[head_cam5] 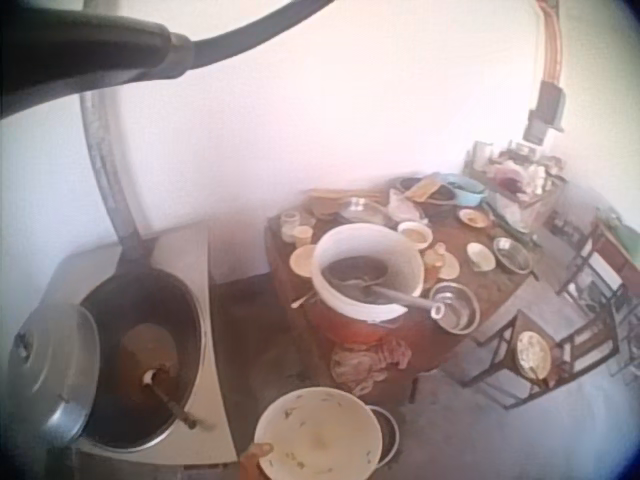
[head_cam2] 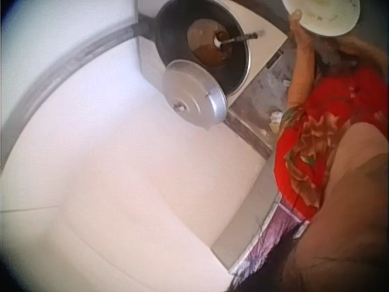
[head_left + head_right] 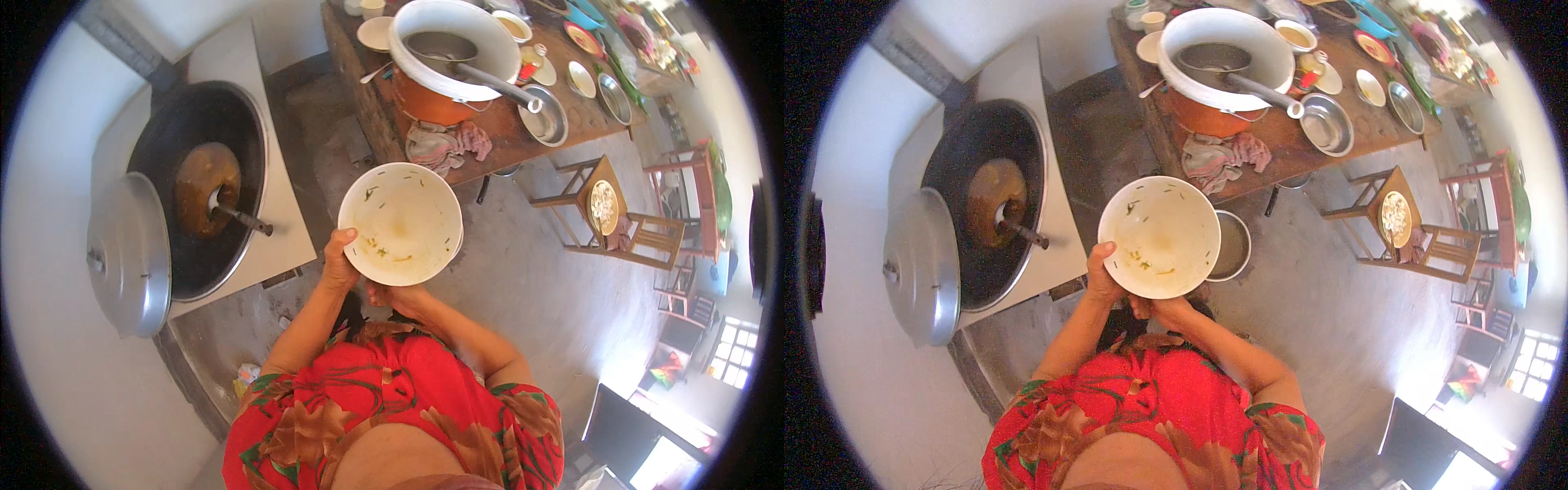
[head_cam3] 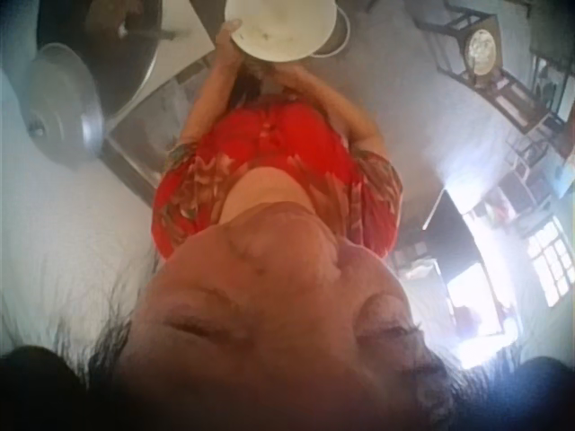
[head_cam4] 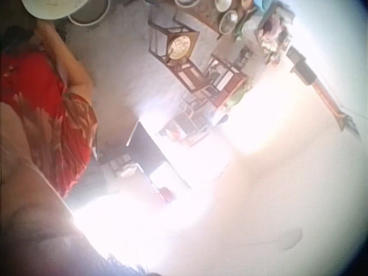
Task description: The person adds a white ingredient to a wok, stirs the contents with a ladle, and transfers food from a plate into the wok using chopsticks. They then add liquid from a bucket and tend to the wood-fired stove by adding sticks.
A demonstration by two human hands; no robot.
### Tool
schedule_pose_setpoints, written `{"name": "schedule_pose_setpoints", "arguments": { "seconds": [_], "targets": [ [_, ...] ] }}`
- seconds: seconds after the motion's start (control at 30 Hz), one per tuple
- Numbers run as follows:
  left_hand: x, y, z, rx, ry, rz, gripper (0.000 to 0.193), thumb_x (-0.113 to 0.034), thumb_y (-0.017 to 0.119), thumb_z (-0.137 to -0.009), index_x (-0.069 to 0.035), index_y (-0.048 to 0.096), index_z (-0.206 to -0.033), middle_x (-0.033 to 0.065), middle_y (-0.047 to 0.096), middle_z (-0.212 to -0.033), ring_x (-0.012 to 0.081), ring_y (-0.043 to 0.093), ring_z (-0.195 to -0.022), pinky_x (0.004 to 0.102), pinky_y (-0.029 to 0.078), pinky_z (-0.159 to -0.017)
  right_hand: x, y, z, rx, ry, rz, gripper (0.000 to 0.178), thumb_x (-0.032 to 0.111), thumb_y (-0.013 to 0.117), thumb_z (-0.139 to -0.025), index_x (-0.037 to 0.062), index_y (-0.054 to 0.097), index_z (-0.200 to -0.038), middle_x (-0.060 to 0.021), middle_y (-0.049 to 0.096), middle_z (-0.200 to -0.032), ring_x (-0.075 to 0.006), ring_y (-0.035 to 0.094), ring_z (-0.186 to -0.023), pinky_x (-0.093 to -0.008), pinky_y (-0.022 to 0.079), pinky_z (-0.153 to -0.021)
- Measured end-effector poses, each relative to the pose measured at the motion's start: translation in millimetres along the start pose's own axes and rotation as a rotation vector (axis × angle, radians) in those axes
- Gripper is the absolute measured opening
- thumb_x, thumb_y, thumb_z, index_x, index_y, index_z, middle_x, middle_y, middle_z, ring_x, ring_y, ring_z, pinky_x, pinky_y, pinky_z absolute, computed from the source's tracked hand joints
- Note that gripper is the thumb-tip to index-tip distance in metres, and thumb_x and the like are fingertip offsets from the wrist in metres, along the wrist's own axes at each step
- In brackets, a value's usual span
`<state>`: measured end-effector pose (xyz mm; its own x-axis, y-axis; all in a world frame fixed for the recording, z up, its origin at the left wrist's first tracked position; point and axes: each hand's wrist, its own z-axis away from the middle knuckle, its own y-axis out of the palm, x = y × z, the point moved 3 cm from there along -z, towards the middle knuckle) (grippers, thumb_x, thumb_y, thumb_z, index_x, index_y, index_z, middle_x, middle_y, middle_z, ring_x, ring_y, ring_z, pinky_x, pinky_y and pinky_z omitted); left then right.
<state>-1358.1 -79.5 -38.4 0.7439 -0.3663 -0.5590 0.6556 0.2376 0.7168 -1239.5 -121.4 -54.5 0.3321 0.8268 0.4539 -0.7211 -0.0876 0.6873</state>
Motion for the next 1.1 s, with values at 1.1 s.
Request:
{"name": "schedule_pose_setpoints", "arguments": {
  "seconds": [1.1],
  "targets": [
    [122,141,-173,0.554,-0.14,-0.55,0.08,-0.04,0.062,-0.072,-0.005,0.031,-0.137,0.0144,0.046,-0.126,0.0203,0.043,-0.116,0.0325,0.03,-0.099,151,-200,117,-0.653,-0.764,-0.304,0.034,0.025,0.053,-0.087,0.0058,0.043,-0.113,-0.0038,0.055,-0.074,-0.0064,0.035,-0.041,-0.0206,0.022,-0.034]
  ]
}}
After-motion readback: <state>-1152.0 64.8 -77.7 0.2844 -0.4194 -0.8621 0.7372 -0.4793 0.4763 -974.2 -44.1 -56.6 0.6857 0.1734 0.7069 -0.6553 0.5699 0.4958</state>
